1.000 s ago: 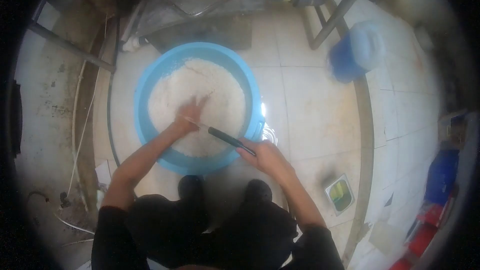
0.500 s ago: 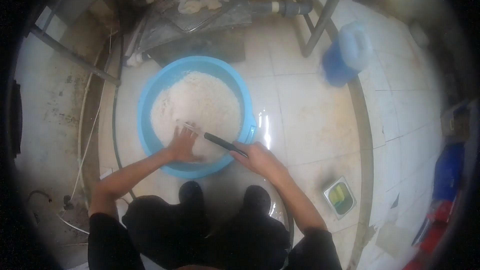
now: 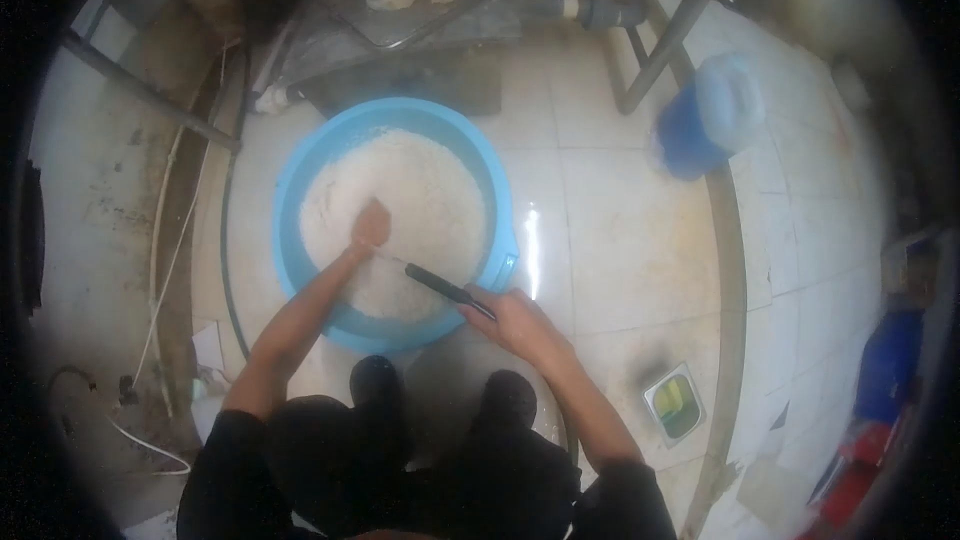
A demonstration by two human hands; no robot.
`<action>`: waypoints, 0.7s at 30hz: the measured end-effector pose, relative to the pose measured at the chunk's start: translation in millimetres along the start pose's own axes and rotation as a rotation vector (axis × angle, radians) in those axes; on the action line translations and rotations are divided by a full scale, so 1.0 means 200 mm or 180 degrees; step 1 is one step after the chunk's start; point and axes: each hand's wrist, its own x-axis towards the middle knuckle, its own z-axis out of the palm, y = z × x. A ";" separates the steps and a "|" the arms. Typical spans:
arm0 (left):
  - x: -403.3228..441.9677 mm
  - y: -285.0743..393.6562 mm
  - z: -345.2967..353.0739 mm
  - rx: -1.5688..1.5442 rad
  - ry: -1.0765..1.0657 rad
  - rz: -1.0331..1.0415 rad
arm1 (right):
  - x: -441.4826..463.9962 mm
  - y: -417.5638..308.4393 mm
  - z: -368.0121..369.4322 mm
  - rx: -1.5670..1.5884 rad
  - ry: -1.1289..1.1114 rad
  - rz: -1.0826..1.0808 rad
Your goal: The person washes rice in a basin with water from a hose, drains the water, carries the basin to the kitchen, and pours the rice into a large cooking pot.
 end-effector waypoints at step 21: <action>0.01 0.01 -0.70 -0.2881 0.0080 -0.2051 | 0.01 0.01 0.01 -0.0008 0.0039 0.0148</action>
